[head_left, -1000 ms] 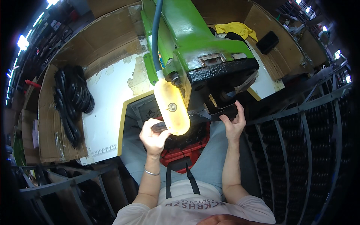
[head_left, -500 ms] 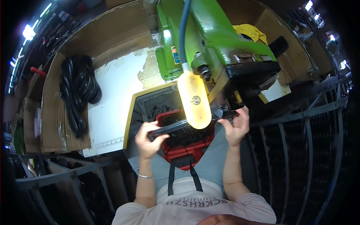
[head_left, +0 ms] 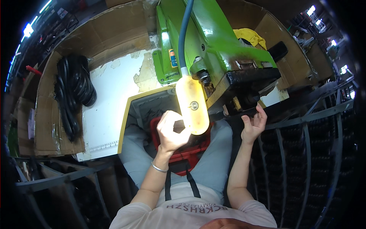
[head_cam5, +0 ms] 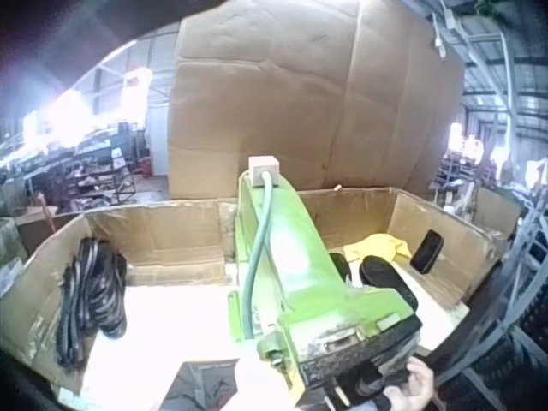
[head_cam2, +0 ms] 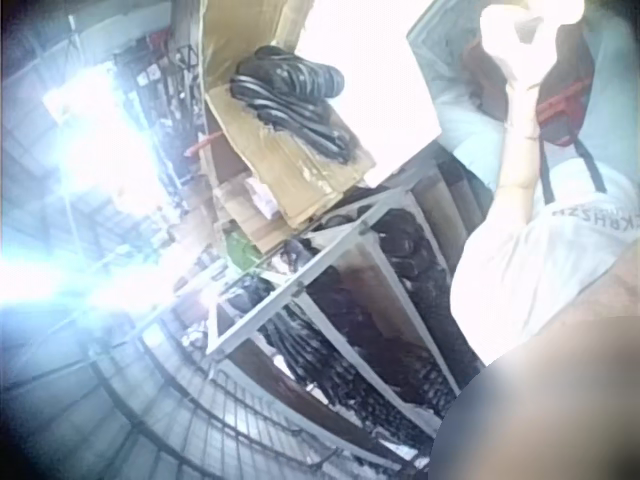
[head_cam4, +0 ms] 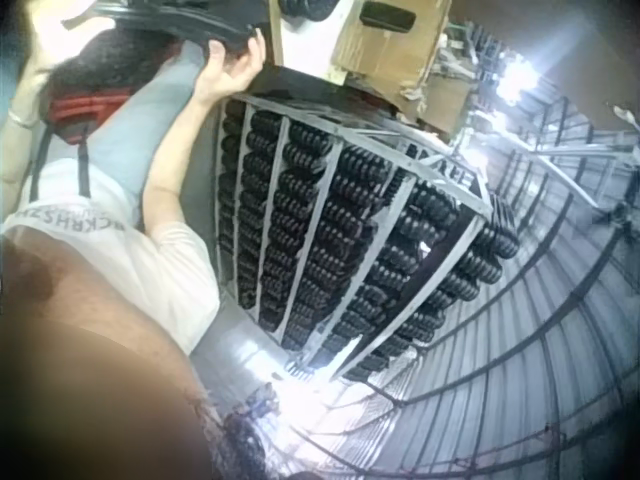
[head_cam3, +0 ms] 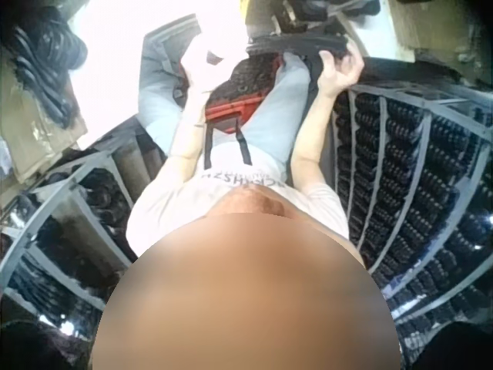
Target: Processing shoe soles using a specialized industrial machine in a manufacturing facility.
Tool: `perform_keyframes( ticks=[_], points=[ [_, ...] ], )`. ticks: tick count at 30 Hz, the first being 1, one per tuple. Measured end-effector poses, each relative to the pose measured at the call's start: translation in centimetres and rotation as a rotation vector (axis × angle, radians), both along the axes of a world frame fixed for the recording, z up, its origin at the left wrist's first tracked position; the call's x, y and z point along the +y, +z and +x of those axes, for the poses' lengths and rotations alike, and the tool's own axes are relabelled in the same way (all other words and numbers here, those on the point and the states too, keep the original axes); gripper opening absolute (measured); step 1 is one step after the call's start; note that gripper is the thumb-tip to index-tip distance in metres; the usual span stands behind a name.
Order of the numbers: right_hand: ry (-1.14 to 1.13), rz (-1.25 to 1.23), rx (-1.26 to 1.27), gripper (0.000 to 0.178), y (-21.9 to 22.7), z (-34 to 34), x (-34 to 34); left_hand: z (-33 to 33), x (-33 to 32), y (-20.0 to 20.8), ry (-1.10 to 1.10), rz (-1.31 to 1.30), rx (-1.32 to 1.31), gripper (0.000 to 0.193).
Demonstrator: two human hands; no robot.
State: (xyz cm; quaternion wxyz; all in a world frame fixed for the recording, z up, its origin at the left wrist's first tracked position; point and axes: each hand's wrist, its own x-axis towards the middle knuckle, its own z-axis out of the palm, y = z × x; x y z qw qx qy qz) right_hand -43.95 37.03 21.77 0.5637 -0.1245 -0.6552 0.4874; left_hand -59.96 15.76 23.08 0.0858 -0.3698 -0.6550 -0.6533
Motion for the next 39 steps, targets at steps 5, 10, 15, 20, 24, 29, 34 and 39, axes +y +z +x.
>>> perform_keyframes(
  ticks=[5, 10, 15, 20, 24, 29, 34, 39],
  points=[
    [0.099, -0.013, 0.024, 0.057, -0.5, -2.0, -2.6, -1.4, -3.4, 0.8, 0.082, -0.045, 0.008, 0.038],
    [0.194, -0.076, 0.058, 0.060, -0.7, -3.9, -5.7, -2.5, -7.8, -0.1, 0.046, -0.045, -0.039, 0.040],
    [0.225, 0.004, 0.032, 0.066, -2.0, -5.1, -8.2, -3.0, -11.6, -2.4, -0.006, -0.026, -0.163, 0.042],
    [0.247, 0.015, -0.098, 0.069, -1.4, -5.3, -9.2, -3.0, -12.2, -3.2, 0.082, -0.101, -0.090, 0.036],
    [0.368, -0.233, -0.026, 0.066, -0.4, -3.0, -7.6, -1.7, -8.8, -0.3, -0.038, -0.223, -0.024, 0.029],
    [0.365, -0.125, -0.008, 0.065, 0.7, -1.2, -6.2, -0.4, -4.8, 1.3, -0.065, -0.278, -0.013, 0.009],
    [0.330, 0.017, -0.032, 0.066, 1.1, 0.0, -5.2, 0.5, -3.6, 0.8, -0.256, -0.284, -0.411, 0.007],
    [0.376, 0.045, -0.057, 0.065, 0.8, 0.1, -5.7, 0.0, -4.5, -2.2, -0.271, -0.036, -0.646, 0.010]
  ],
)
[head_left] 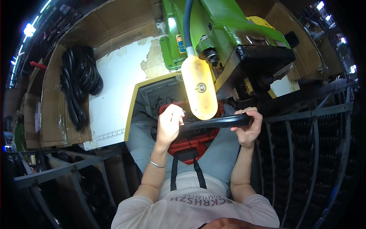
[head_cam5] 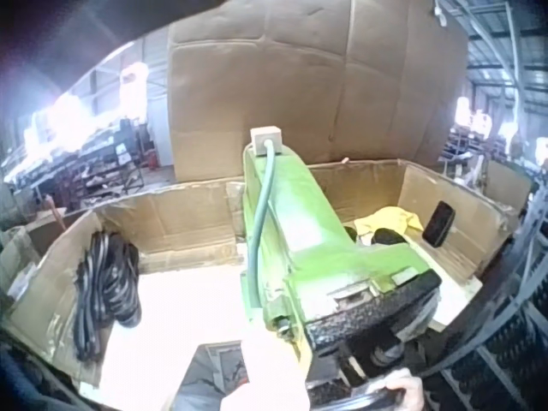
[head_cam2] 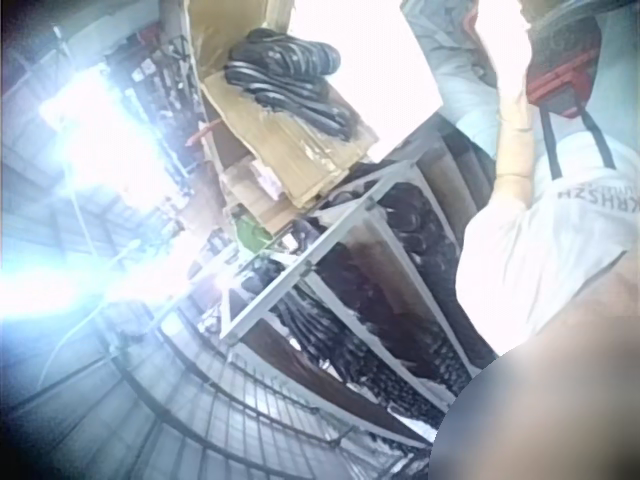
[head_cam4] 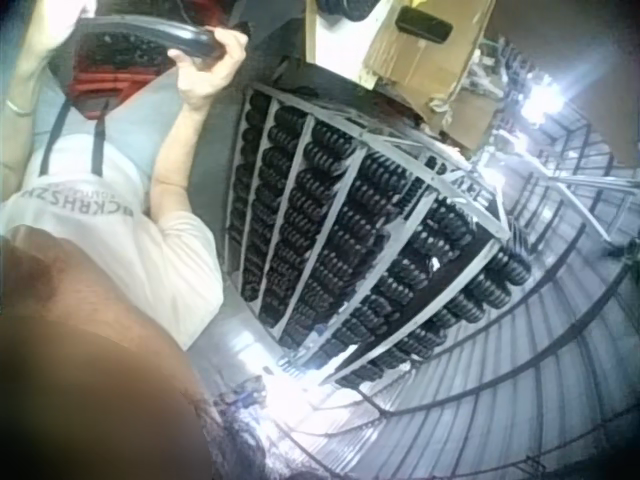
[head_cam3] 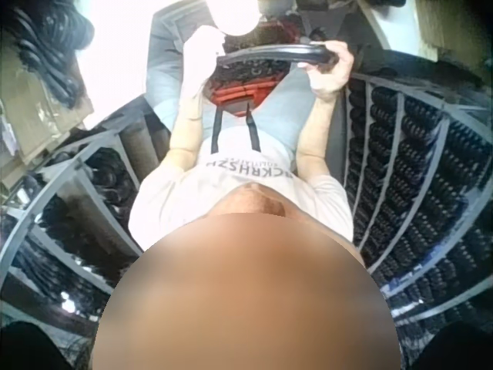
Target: Processing shoe soles using a specialized industrial machine in a manufacturing facility.
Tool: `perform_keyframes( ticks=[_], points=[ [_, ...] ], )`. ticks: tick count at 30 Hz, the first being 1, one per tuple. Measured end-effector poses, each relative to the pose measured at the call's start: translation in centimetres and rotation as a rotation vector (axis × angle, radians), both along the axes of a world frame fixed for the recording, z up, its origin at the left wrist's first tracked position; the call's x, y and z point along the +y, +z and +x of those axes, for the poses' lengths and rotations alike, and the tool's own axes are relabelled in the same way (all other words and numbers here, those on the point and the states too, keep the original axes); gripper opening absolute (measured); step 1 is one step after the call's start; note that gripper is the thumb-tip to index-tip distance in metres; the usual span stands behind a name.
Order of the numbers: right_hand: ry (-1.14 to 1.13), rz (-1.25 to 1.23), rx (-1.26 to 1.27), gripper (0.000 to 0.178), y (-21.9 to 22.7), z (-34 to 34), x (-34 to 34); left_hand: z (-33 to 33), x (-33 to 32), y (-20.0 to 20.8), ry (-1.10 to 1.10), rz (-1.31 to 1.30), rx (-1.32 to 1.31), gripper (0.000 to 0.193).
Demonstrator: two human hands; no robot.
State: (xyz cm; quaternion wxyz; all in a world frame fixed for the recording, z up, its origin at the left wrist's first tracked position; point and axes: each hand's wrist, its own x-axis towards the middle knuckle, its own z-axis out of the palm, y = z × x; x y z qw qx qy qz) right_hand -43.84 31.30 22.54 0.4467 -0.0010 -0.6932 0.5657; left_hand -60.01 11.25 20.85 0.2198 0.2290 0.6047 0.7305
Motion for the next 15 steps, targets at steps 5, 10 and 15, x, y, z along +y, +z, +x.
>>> perform_keyframes(
  ticks=[5, 10, 15],
  points=[
    [0.022, -0.009, -0.029, 0.065, -0.7, 0.4, -0.1, 1.1, 0.9, 4.0, -0.284, -0.251, 0.212, 0.009],
    [0.024, -0.014, -0.054, 0.064, -0.7, 0.6, -0.5, 1.0, 1.1, 2.8, -0.118, -0.253, 0.368, 0.006],
    [0.011, -0.032, 0.004, 0.065, -0.6, 0.5, -0.3, -0.3, 0.3, 1.0, 0.074, -0.367, 0.217, 0.008]
  ],
)
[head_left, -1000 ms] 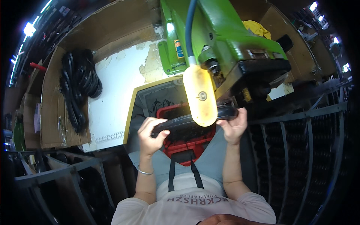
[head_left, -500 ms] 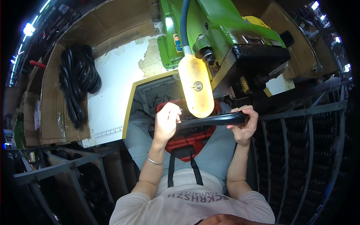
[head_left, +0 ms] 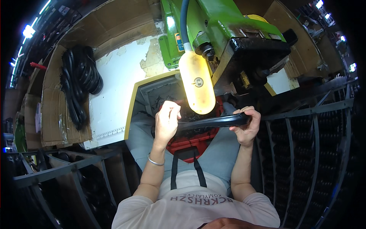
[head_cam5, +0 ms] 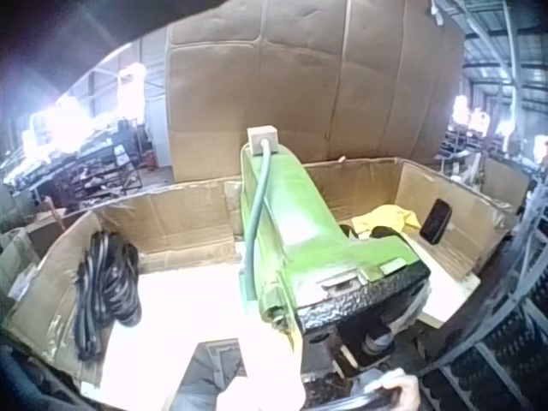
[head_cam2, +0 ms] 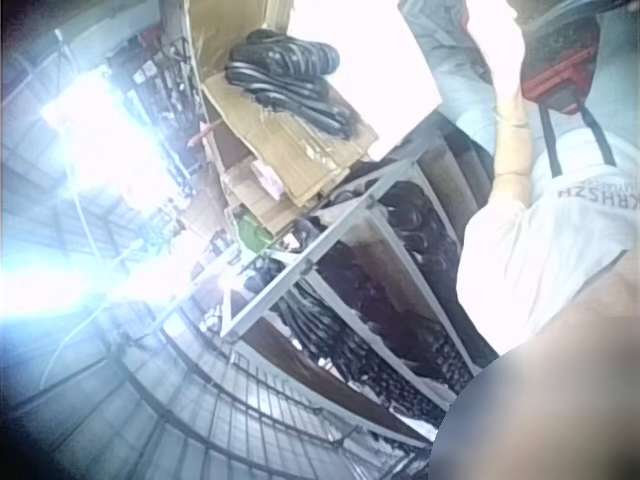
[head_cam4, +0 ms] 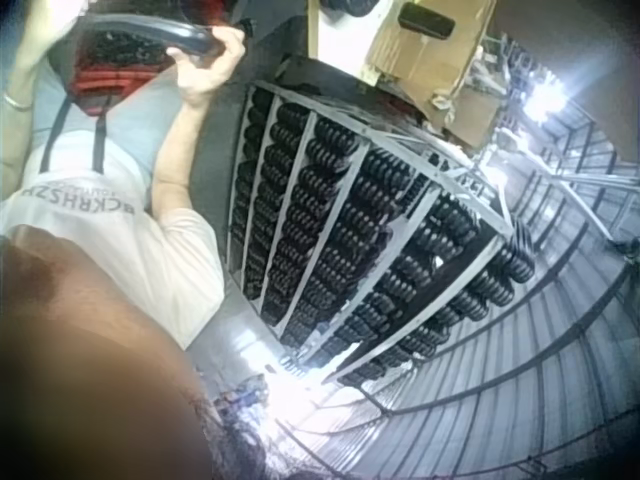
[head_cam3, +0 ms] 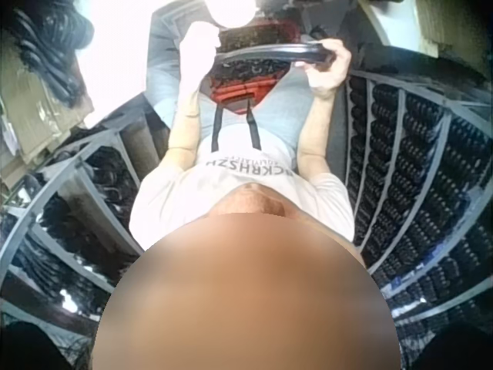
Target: Processing shoe soles using a specialized industrial machine in a manufacturing facility.
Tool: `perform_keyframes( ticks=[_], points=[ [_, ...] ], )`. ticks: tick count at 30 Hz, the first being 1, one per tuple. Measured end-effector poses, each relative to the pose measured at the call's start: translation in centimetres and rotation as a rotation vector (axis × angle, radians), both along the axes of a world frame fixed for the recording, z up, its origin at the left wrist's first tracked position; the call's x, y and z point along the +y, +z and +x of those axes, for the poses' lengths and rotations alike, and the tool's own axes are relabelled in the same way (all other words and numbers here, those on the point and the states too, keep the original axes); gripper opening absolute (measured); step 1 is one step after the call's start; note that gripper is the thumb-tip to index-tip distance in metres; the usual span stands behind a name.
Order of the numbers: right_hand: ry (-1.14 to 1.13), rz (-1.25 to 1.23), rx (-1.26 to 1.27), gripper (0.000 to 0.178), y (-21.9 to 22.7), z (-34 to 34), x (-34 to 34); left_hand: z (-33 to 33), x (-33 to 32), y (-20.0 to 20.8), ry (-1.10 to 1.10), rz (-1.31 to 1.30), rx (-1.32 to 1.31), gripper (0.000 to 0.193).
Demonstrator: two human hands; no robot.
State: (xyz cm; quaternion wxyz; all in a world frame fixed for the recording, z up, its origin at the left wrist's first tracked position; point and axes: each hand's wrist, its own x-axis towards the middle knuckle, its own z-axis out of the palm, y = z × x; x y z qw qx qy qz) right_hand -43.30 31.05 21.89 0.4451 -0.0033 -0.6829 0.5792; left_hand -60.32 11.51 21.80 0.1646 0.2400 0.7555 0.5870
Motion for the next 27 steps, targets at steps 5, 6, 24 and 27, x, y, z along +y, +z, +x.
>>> perform_keyframes(
  ticks=[5, 6, 24, 27],
  points=[
    [-0.087, -0.040, 0.012, 0.066, -0.3, 0.5, 1.0, 0.1, -0.3, 2.2, -0.256, 0.018, 0.210, 0.022],
    [-0.122, -0.069, 0.048, 0.066, -0.1, 0.8, 1.6, -0.1, -0.3, 2.2, -0.288, 0.013, 0.393, 0.031],
    [-0.155, -0.311, 0.166, 0.074, -1.2, -0.8, 9.3, 2.2, 6.7, 0.9, 0.030, 0.430, 0.361, 0.048],
    [-0.175, -0.296, 0.121, 0.077, -0.8, -1.7, 8.4, 1.6, 5.6, 0.2, 0.059, 0.456, 0.256, 0.039]
  ],
)
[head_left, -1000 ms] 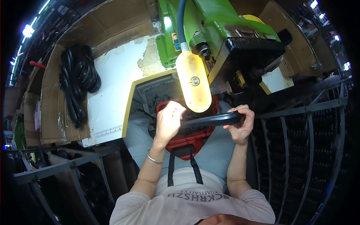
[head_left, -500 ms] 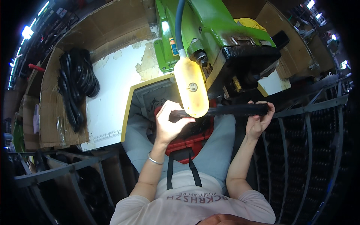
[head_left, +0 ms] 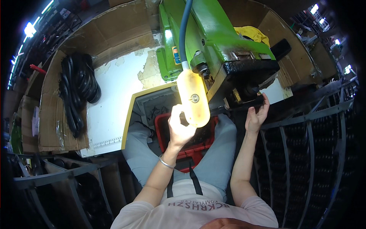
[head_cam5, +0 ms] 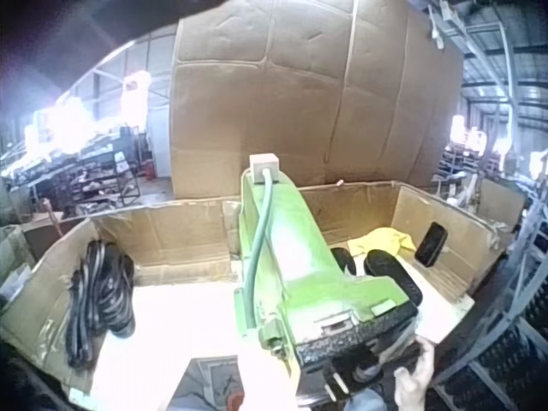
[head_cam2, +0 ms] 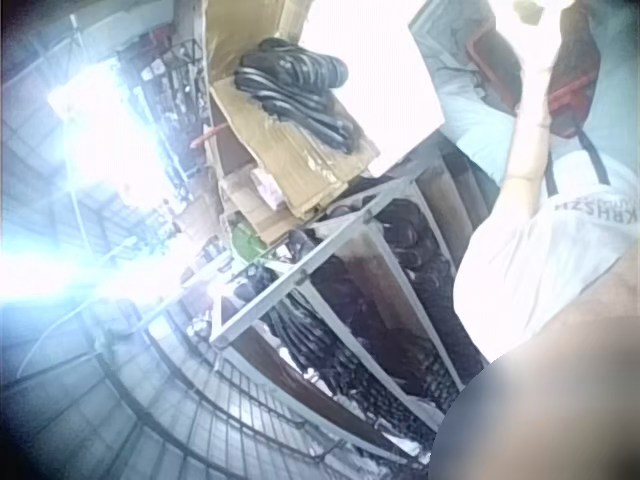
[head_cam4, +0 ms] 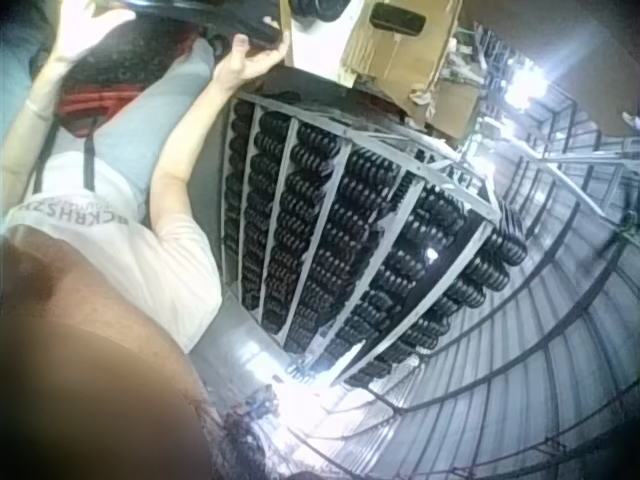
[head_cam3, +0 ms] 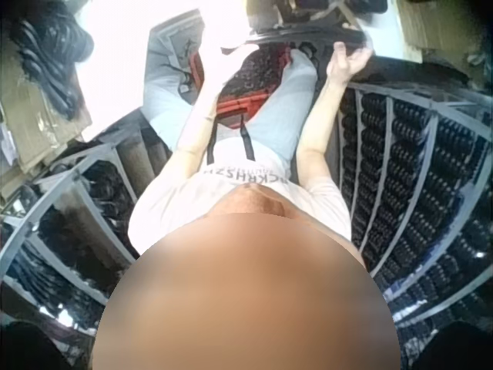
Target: Processing shoe soles using a specialized industrial machine in a manufacturing facility.
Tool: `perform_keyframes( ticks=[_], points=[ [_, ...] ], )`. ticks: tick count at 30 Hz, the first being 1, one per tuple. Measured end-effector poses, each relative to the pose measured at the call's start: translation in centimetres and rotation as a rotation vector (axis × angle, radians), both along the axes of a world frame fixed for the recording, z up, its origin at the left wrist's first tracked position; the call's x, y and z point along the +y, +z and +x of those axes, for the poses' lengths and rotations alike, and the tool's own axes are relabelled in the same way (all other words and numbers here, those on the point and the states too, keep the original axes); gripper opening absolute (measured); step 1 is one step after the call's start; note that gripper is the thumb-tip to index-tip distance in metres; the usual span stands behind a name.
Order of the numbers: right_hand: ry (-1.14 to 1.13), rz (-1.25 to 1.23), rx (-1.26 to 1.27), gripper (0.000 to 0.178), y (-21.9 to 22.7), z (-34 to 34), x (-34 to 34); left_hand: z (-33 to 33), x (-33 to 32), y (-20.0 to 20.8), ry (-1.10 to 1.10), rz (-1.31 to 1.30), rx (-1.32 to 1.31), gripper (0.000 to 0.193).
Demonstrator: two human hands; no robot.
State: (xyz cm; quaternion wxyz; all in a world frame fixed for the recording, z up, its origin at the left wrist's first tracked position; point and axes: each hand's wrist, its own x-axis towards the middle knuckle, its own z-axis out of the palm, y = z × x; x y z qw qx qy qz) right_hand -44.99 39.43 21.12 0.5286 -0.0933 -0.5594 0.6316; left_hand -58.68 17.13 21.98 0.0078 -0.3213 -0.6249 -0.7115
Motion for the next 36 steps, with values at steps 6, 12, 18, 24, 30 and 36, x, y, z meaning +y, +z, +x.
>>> perform_keyframes(
  ticks=[6, 12, 18, 24, 30, 36],
  points=[
    [-0.044, 0.029, -0.079, 0.081, 0.2, -1.3, -3.0, -1.5, -3.3, -0.2, -0.063, 0.010, -0.147, 0.033],
    [-0.009, 0.052, -0.100, 0.083, 0.3, -2.4, -6.4, -3.8, -7.4, -1.3, -0.102, 0.042, -0.191, 0.035],
    [0.063, 0.158, -0.105, 0.078, -1.2, -3.9, -10.2, -5.8, -11.4, -4.7, -0.085, 0.151, -0.176, 0.034],
    [-0.132, 0.441, -0.164, 0.075, -2.3, -5.6, -12.0, -7.2, -13.9, -9.4, -0.092, -0.006, -0.194, 0.033],
    [-0.304, 0.700, -0.217, 0.071, -0.1, -6.0, -11.7, -2.9, -6.2, -1.0, 0.083, -0.471, 0.420, 0.035],
    [-0.280, 0.646, -0.193, 0.064, -0.8, -5.4, -11.5, -1.8, -2.5, -0.6, 0.075, -0.312, 0.401, 0.025]
  ],
)
